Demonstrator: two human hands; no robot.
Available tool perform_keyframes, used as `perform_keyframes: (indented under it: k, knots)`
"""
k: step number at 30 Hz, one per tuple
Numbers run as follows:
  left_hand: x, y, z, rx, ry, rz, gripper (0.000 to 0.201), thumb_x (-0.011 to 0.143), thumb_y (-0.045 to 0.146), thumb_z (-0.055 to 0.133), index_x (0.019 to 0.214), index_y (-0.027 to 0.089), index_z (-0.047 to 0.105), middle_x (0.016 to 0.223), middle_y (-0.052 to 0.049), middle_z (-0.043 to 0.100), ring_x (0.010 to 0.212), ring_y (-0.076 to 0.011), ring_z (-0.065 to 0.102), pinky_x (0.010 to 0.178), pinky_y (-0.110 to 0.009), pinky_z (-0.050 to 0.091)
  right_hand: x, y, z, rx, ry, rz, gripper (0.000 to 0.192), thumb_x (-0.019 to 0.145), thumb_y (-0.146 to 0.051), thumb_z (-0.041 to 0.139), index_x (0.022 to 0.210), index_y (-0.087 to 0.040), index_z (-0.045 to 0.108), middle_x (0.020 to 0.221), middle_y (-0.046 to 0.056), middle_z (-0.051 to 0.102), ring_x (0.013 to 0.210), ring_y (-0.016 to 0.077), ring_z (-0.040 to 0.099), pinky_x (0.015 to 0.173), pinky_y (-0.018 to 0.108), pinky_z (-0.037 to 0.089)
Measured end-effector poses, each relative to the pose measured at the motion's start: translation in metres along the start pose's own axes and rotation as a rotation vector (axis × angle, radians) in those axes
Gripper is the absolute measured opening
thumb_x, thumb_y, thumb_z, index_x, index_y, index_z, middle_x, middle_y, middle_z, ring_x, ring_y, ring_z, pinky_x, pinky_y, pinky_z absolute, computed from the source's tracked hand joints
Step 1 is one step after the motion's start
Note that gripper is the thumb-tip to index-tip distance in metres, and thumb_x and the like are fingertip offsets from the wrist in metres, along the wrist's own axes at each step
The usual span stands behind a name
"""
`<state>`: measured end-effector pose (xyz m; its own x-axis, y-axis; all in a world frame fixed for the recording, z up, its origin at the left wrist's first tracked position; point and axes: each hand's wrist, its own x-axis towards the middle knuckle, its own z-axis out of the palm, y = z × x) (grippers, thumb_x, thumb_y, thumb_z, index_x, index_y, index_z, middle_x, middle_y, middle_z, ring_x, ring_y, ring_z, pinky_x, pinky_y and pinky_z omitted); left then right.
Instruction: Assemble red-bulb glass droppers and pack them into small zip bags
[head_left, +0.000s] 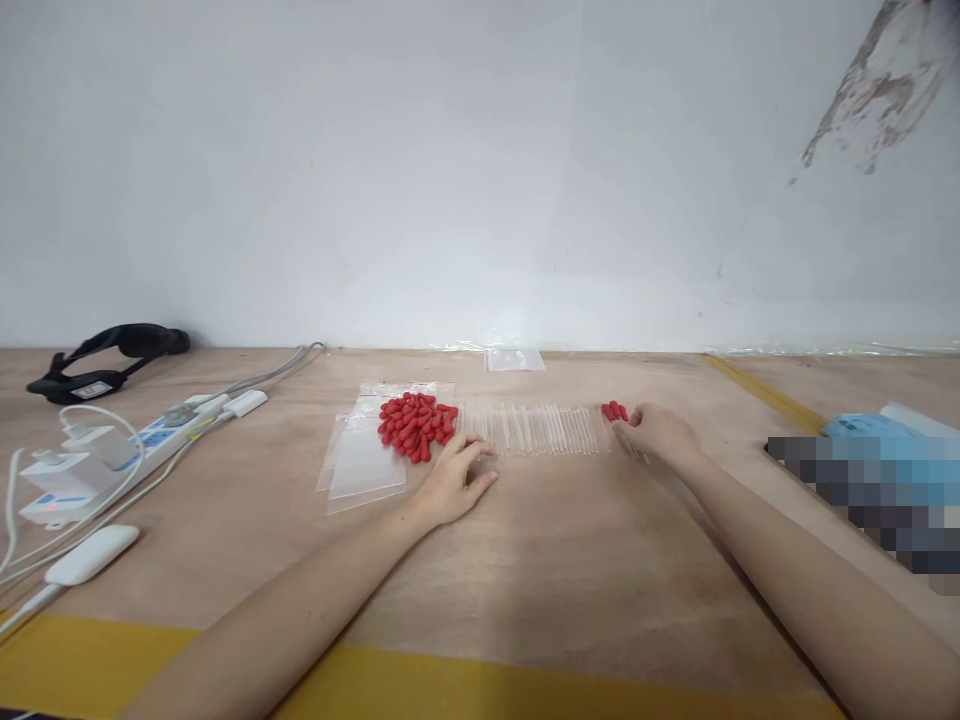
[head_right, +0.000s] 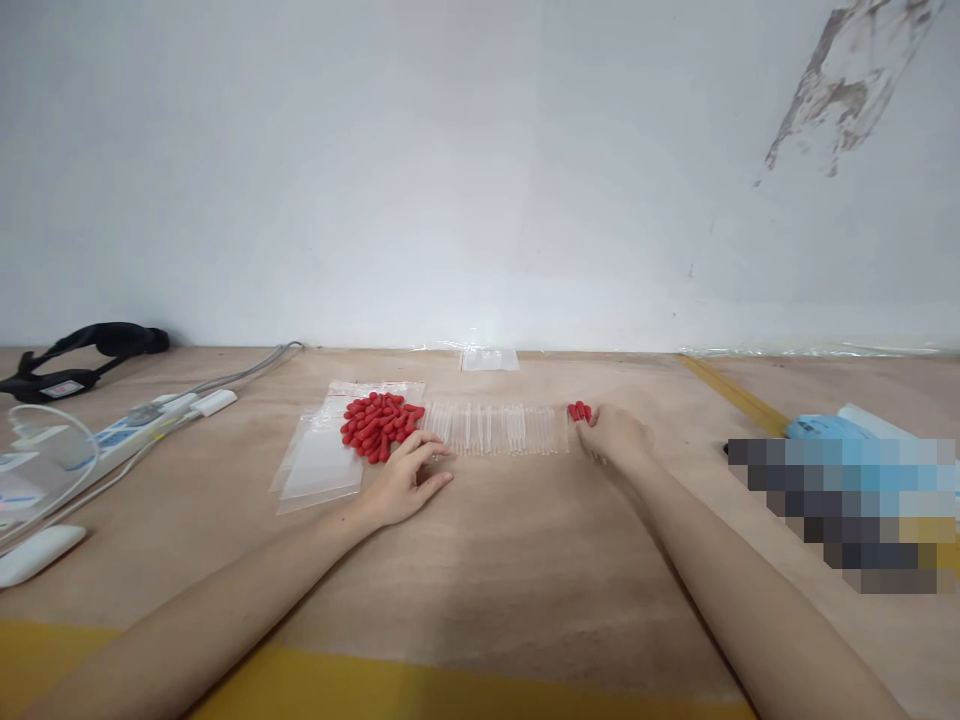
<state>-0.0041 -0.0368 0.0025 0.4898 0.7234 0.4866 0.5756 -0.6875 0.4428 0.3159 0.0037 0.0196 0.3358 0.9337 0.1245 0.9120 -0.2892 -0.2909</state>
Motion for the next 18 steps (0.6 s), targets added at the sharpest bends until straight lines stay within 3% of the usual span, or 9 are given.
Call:
perform_keyframes:
  k: [4,8,15,18]
  knots:
    - [0.0,0.0,0.0,0.008,0.006,0.008,0.022,0.078,0.021,0.053,0.1,0.021,0.053,0.102,-0.005,0.049,0.087,-0.0166,0.05,0.076,-0.03,0.045,-0.006,-0.013,0.003,0.018,-0.022,-0.008,0.028,0.07,-0.045,0.047,0.072,-0.021,0.062,0.072,0.006,0.064,0.072,0.0214,0.059,0.061,0.028,0.038]
    - [0.0,-0.001,0.0,0.038,0.038,0.029,0.02,0.077,0.02,0.054,0.097,0.021,0.055,0.1,-0.005,0.049,0.093,-0.0181,0.048,0.082,-0.033,0.042,-0.01,-0.023,0.01,-0.091,-0.048,-0.074,0.032,0.073,-0.041,0.043,0.067,-0.017,0.063,0.082,0.012,0.064,0.082,0.0269,0.059,0.067,0.034,0.039]
    - [0.001,0.0,0.006,0.151,0.198,-0.046,0.013,0.077,0.025,0.055,0.088,0.02,0.058,0.098,-0.006,0.05,0.095,-0.0208,0.047,0.086,-0.038,0.038,-0.014,-0.029,0.021,-0.188,-0.004,-0.104,0.031,0.079,-0.027,0.037,0.085,-0.01,0.062,0.089,0.019,0.063,0.081,0.029,0.06,0.076,0.045,0.035]
    - [0.009,-0.003,-0.005,0.235,0.259,-0.107,0.012,0.077,0.028,0.054,0.084,0.019,0.058,0.095,-0.006,0.052,0.092,-0.0209,0.048,0.084,-0.037,0.038,-0.019,-0.032,0.022,-0.189,0.072,-0.139,0.031,0.082,-0.025,0.034,0.085,-0.008,0.059,0.084,0.02,0.062,0.078,0.0284,0.06,0.075,0.044,0.033]
